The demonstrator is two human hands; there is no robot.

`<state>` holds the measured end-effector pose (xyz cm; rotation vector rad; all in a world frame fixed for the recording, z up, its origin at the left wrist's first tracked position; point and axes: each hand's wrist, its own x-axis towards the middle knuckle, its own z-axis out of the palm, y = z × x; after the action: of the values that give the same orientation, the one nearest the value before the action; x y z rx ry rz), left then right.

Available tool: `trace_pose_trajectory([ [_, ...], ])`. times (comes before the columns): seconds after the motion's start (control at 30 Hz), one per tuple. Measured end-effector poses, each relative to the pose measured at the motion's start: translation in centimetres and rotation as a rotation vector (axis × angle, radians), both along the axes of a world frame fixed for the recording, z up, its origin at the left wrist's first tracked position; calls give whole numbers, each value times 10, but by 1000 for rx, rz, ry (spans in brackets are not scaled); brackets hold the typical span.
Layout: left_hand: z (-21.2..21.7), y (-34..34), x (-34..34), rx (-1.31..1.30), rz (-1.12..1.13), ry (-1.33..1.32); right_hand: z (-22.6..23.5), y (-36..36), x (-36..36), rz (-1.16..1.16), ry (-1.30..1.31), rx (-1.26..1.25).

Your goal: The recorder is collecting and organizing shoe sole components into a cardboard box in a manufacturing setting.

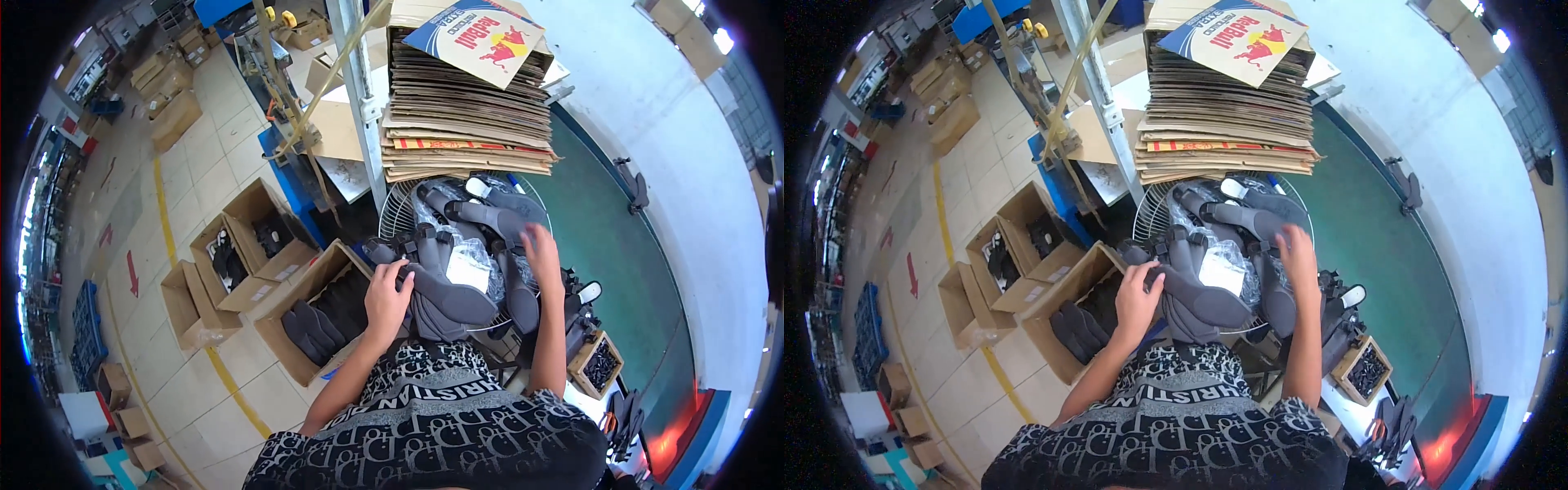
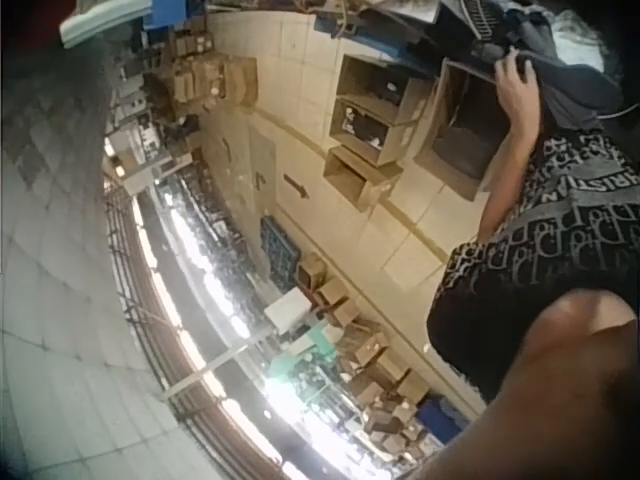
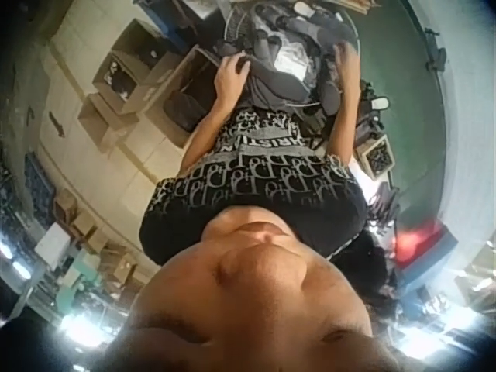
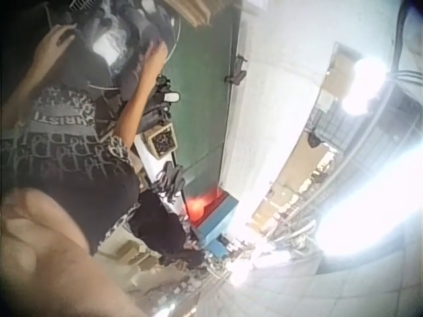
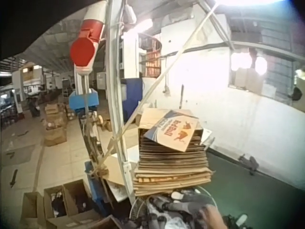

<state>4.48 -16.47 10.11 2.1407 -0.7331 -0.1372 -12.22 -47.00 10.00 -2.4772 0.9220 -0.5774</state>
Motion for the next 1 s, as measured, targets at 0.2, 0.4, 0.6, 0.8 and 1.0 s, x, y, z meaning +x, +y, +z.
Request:
trace_pose_trajectory([
  [0.2,20,-16,-18,-325,-6,44,-9,-46,61,396,127,-284],
  [0.4,-3,-13,-32,-1030,261,1031,60,-32,81,376,-59,-151],
  [0.6,15,20,-23,-959,230,1243,79,94,52,471,-39,780],
  [0.8,23,95,2,-936,342,1247,30,217,74,574,127,966],
  [1.0,-26,198,15,-799,521,1164,-12,301,122,675,344,1505],
])
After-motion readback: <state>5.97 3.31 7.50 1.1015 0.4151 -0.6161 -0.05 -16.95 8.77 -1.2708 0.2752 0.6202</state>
